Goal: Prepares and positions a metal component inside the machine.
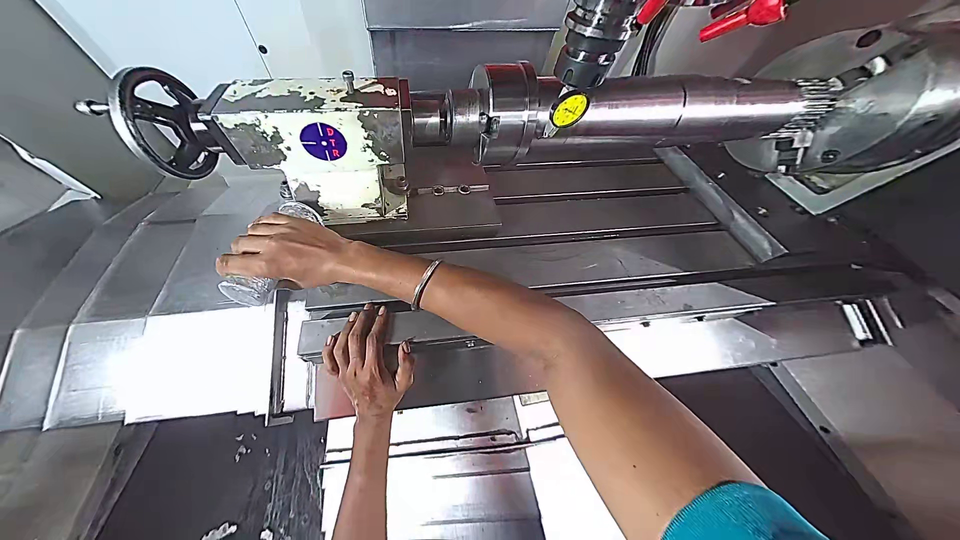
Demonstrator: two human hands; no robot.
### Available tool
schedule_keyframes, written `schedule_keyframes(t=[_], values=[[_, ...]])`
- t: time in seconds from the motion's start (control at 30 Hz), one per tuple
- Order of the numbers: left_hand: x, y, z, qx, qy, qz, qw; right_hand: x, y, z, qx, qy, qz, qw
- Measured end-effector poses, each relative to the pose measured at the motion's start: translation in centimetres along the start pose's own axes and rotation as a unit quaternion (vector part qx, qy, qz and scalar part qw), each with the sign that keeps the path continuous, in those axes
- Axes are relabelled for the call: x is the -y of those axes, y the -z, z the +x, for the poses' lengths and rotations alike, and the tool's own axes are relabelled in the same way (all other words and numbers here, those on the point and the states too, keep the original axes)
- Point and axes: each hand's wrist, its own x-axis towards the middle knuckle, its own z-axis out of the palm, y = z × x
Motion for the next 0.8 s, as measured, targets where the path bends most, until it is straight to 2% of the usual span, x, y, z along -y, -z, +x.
schedule_keyframes(t=[0.1, 0.2, 0.27, 0.3, 0.33, 0.37, 0.43, 0.5, 0.53, 0.7, 0.8], values=[[-0.2, -0.1, 0.1, -0.006, 0.000, -0.001, 1.000, 2.6, 2.8, 1.5, 0.000, -0.052, 0.056, 0.997], [0.2, -0.5, -1.4, -0.034, 0.006, 0.033, 0.999, 10.6, 6.8, 3.3, -0.114, 0.046, 0.139, 0.983], [0.7, 0.2, -0.7, 0.010, -0.008, 0.068, 0.998, 16.4, 9.5, 3.6, -0.120, 0.078, 0.284, 0.948], [0.2, 0.7, 0.7, 0.024, -0.005, 0.063, 0.998, 17.5, 10.3, 3.0, -0.096, 0.085, 0.364, 0.923], [-1.0, 2.1, 1.9, 0.083, 0.021, 0.058, 0.995, 16.9, 10.1, 2.3, -0.098, 0.086, 0.403, 0.906], [-2.1, 3.1, 3.0, 0.144, 0.048, 0.045, 0.987, 14.3, 8.7, 1.7, -0.098, 0.083, 0.390, 0.912], [-0.6, 1.4, 0.8, 0.039, 0.032, 0.022, 0.999, 4.8, 3.4, 1.0, -0.110, 0.094, 0.241, 0.960], [0.4, -0.1, 0.2, -0.020, 0.011, 0.011, 1.000, -2.2, 0.2, 0.2, -0.058, 0.086, 0.110, 0.988], [0.3, -0.4, 0.2, -0.019, 0.008, 0.012, 1.000, -3.1, -0.1, -0.3, -0.043, 0.062, 0.071, 0.995], [-0.2, 0.0, 0.3, -0.001, 0.002, 0.011, 1.000, -1.0, 1.4, -0.8, -0.030, -0.026, 0.014, 0.999], [0.1, -0.2, 0.0, -0.005, 0.002, 0.008, 1.000, 0.0, 2.5, -1.5, -0.003, -0.077, 0.048, 0.996]])
